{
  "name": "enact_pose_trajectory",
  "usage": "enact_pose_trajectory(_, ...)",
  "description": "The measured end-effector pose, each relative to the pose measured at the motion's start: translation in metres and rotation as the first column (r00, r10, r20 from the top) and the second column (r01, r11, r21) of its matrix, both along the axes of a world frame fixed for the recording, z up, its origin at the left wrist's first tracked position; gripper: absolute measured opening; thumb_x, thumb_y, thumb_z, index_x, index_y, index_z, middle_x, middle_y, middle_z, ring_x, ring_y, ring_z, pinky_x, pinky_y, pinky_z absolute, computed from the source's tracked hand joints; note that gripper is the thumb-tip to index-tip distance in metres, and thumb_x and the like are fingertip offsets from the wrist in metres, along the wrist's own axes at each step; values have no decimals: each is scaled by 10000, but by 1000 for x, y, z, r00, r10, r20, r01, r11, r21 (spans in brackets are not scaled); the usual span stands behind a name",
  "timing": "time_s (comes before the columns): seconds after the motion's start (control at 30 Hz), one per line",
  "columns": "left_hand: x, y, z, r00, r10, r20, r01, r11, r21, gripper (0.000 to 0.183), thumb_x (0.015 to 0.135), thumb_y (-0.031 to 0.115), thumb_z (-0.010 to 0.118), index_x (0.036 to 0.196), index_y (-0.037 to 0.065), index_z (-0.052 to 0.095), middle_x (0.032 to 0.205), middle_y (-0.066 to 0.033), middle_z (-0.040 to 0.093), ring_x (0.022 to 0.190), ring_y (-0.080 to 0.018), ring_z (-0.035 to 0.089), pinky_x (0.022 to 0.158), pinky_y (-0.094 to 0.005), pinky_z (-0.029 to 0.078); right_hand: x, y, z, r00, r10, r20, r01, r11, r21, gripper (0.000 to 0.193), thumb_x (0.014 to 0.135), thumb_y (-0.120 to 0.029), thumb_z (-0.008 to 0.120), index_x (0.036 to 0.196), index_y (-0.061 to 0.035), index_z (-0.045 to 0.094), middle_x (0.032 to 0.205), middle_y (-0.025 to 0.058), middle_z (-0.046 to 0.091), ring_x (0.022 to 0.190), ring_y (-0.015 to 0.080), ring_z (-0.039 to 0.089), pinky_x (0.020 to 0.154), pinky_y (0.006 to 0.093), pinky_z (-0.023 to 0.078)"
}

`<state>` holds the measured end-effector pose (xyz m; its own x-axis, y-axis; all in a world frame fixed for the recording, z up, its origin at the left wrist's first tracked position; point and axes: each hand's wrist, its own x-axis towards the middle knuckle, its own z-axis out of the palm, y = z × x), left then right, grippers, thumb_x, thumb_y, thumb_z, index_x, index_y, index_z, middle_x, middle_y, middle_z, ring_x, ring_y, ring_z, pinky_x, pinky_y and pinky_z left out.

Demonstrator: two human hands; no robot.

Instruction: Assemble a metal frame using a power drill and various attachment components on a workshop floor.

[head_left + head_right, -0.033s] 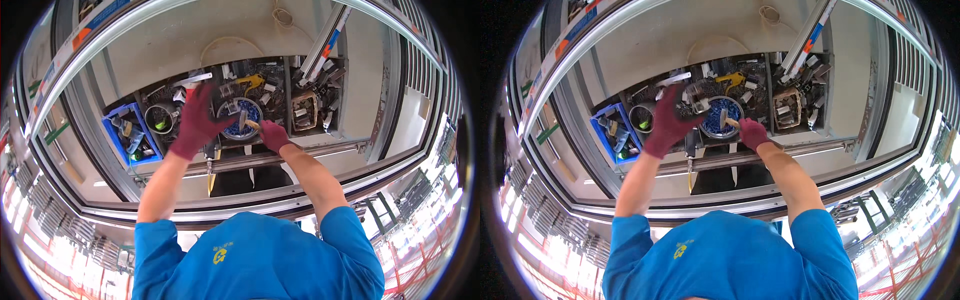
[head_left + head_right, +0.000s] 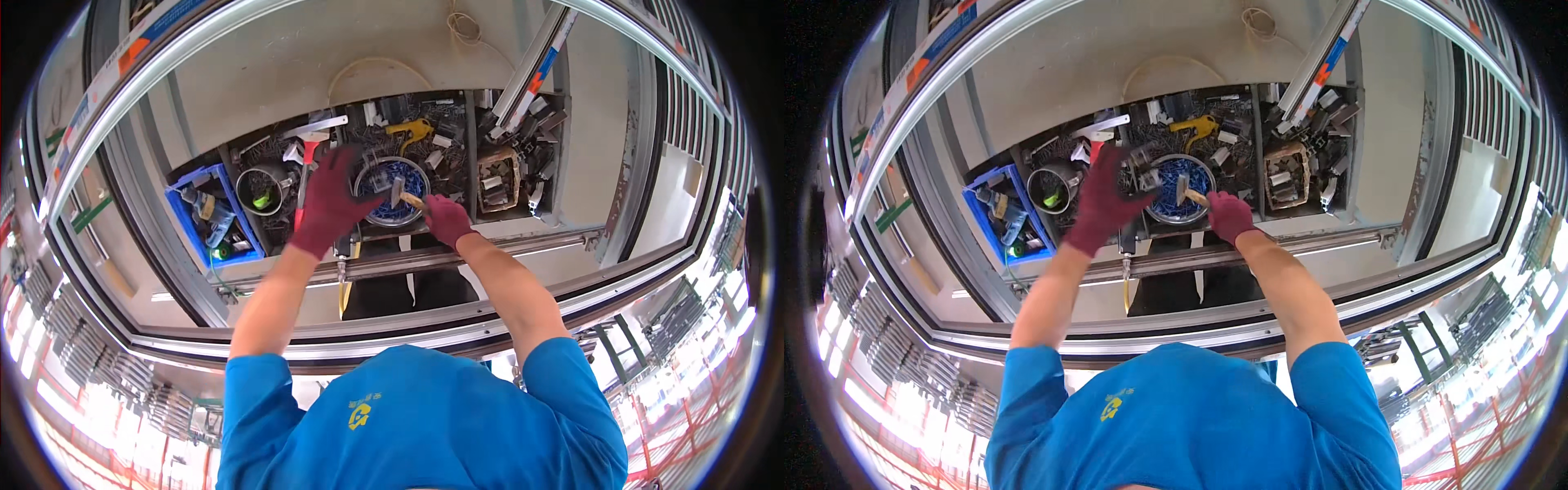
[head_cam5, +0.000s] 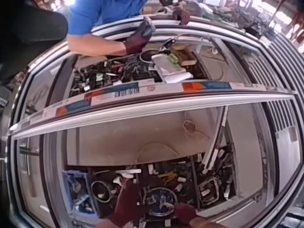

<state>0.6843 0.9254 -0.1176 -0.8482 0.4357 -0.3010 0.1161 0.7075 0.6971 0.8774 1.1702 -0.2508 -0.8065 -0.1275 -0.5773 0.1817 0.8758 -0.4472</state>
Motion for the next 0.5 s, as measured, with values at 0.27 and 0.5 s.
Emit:
enact_pose_trajectory(0.27,98,15,-156,988,-96,121,143,862,-487,861,661,419,914,1350,71,534,1239,-135,590,1175,-325,607,968,-477,497,3,16,54,988,102,111,-124,970,208,489,905,-383,675,1306,-117,589,1230,153,647,1154,342,645,983,566,481)
enact_pose_trajectory(0.5,99,12,-138,983,-164,78,181,856,-485,872,703,474,871,1384,67,509,1222,-149,586,1143,-331,614,933,-492,501,25,30,211,999,33,-3,-33,999,2,530,957,-367,648,1392,-79,554,1211,195,654,1123,381,647,985,480,497)
